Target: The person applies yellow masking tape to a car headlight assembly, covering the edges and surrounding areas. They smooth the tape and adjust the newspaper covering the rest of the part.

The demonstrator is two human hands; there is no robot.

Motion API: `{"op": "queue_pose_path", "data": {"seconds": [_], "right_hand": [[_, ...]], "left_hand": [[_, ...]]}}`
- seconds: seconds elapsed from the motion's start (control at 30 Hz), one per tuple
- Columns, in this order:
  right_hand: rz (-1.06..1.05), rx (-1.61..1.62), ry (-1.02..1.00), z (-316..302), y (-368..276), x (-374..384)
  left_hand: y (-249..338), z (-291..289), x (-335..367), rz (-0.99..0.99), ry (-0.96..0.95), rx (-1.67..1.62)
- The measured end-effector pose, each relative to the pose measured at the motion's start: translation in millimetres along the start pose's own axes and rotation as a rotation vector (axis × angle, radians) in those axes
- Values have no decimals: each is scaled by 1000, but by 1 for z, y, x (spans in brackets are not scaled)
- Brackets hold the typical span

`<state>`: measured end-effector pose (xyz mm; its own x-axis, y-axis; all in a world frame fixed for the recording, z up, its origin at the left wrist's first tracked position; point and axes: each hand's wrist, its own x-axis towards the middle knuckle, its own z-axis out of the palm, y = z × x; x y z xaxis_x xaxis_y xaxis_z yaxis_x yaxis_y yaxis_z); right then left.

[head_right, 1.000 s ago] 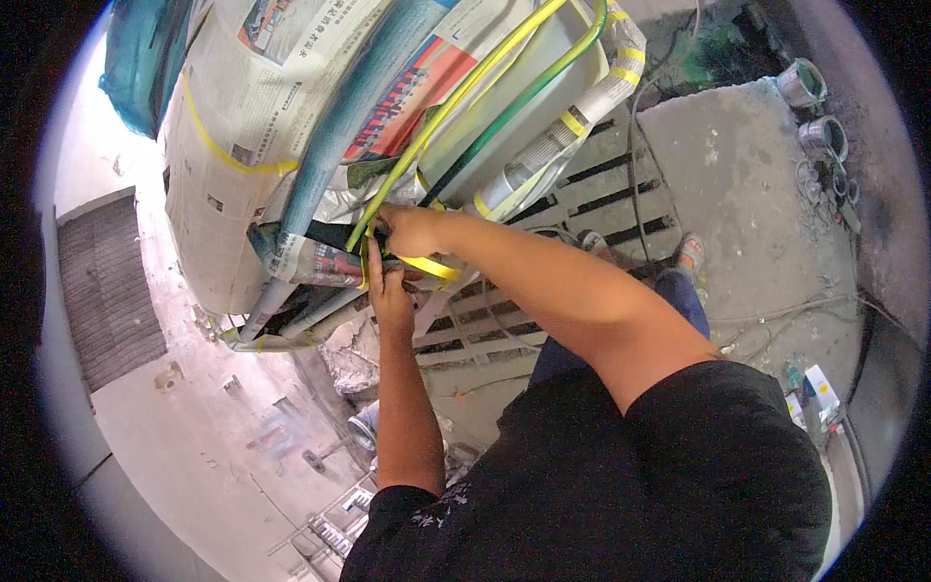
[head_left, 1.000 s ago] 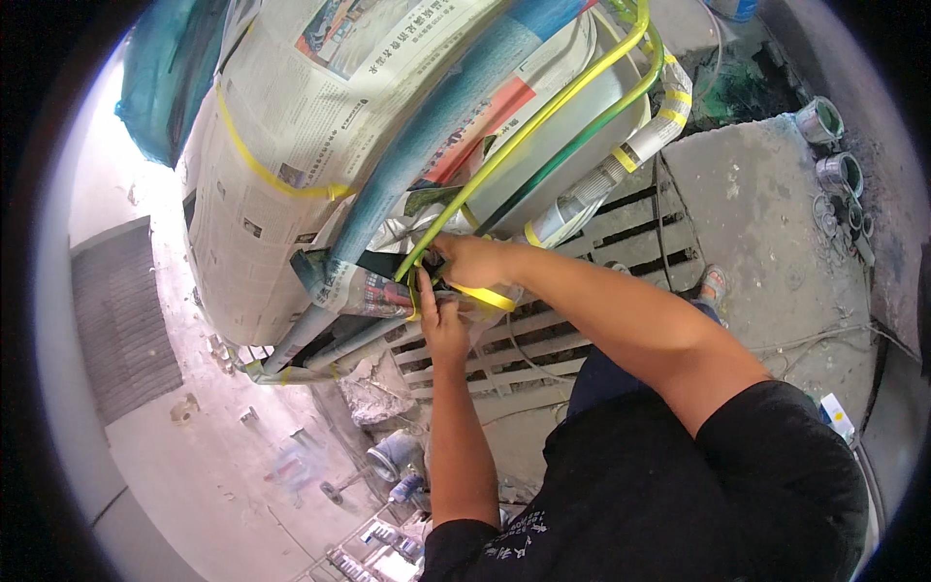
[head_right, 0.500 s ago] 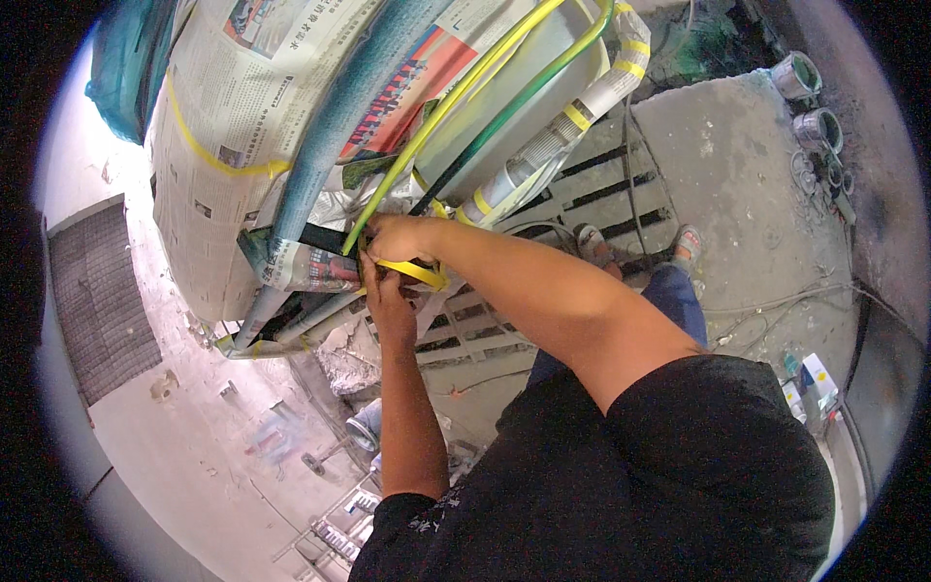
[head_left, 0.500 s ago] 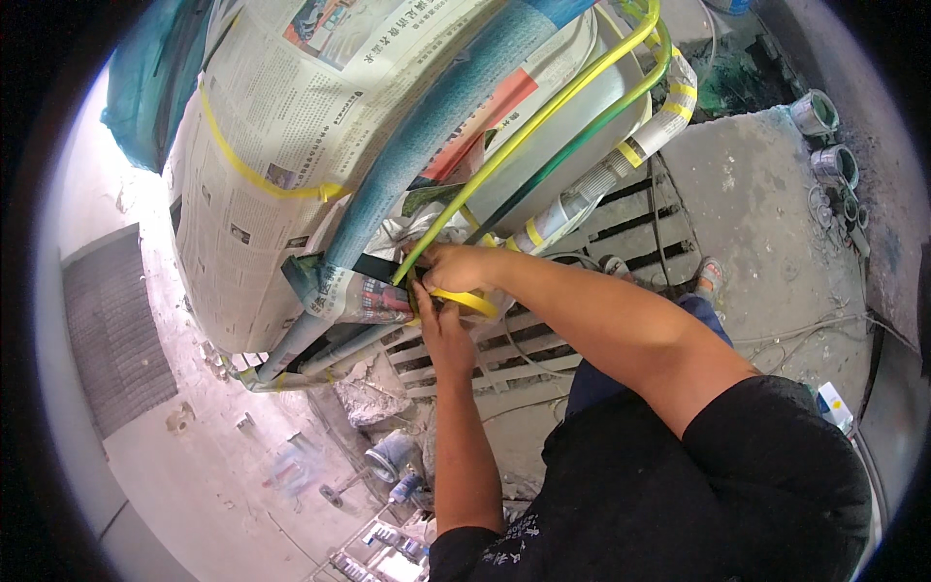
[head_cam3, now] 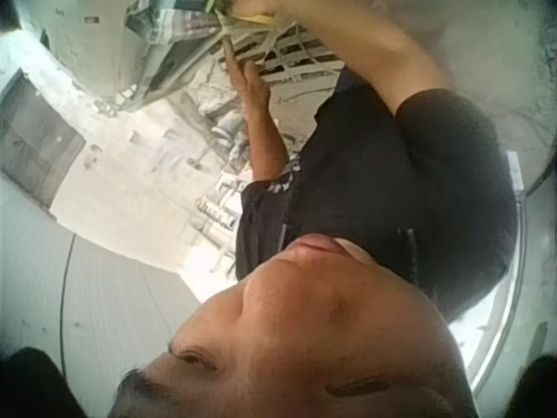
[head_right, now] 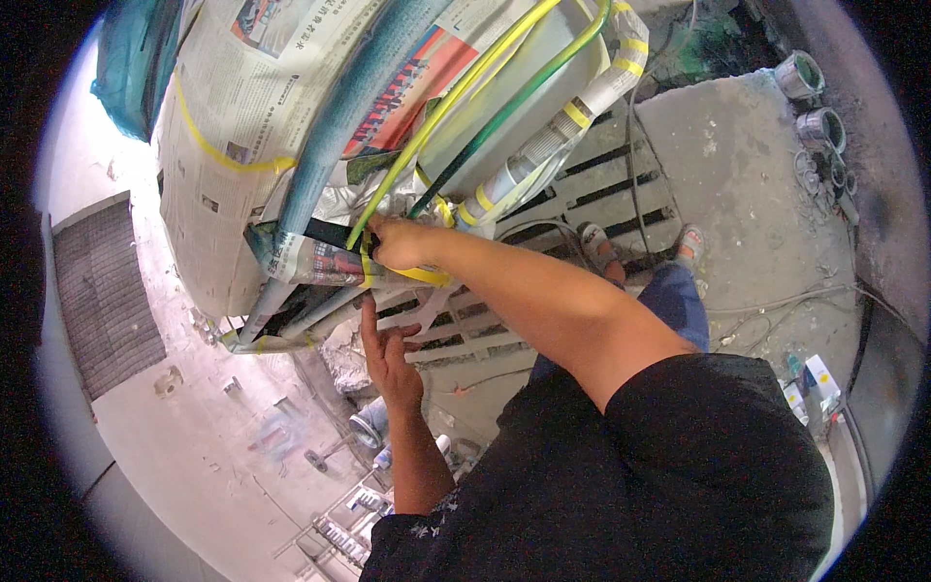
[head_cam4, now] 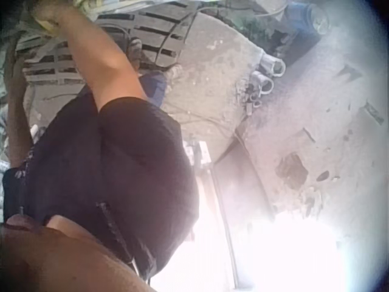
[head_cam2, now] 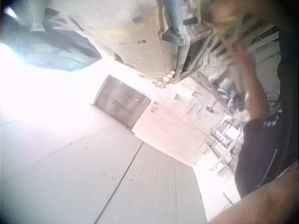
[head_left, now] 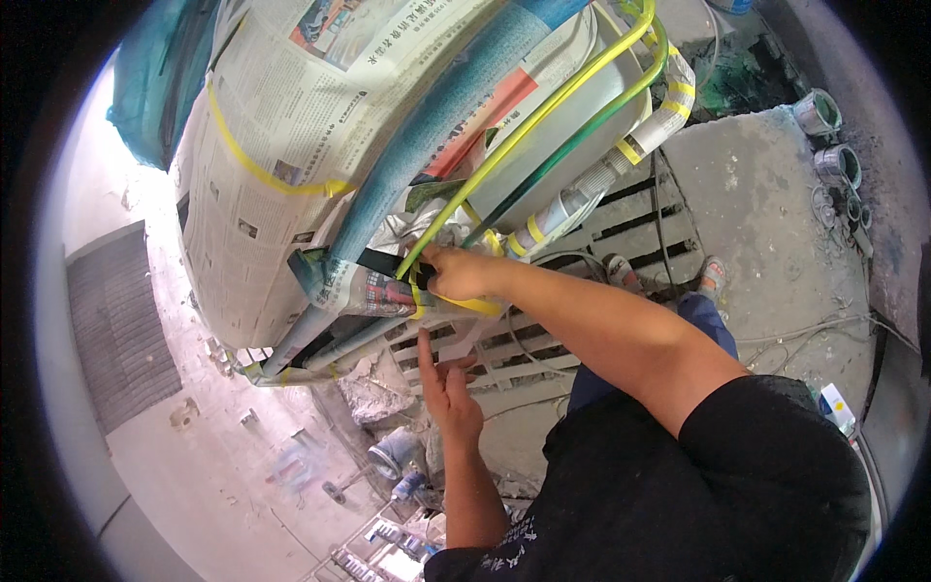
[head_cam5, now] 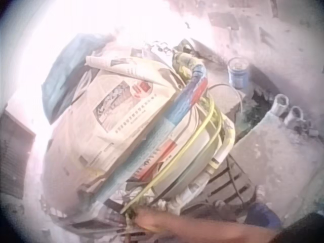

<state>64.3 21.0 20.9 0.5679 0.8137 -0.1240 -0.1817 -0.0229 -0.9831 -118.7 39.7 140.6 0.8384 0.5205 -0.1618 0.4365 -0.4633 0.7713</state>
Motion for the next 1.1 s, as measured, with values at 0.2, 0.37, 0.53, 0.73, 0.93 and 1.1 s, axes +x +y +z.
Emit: {"op": "queue_pose_path", "data": {"seconds": [0.2, 0.37, 0.53, 0.73, 0.93, 1.1], "right_hand": [[-10, 361, -29, 12, 13, 7], [-40, 518, 76, 20, 10, -1], [-127, 509, 249, 36, 29, 17], [38, 881, 53, 25, 17, 7], [172, 748, 0, 5, -1, -3], [50, 704, -91, 7, 17, 11]], "left_hand": [[-34, -10, -20, -15, 16, -14], [-28, -18, -20, 63, -37, 96], [-16, -37, -10, 131, -36, 158], [-21, -46, -1, 354, -79, 536], [38, -29, 77, 416, -439, 1315], [43, -2, 114, 398, -622, 1562]]}}
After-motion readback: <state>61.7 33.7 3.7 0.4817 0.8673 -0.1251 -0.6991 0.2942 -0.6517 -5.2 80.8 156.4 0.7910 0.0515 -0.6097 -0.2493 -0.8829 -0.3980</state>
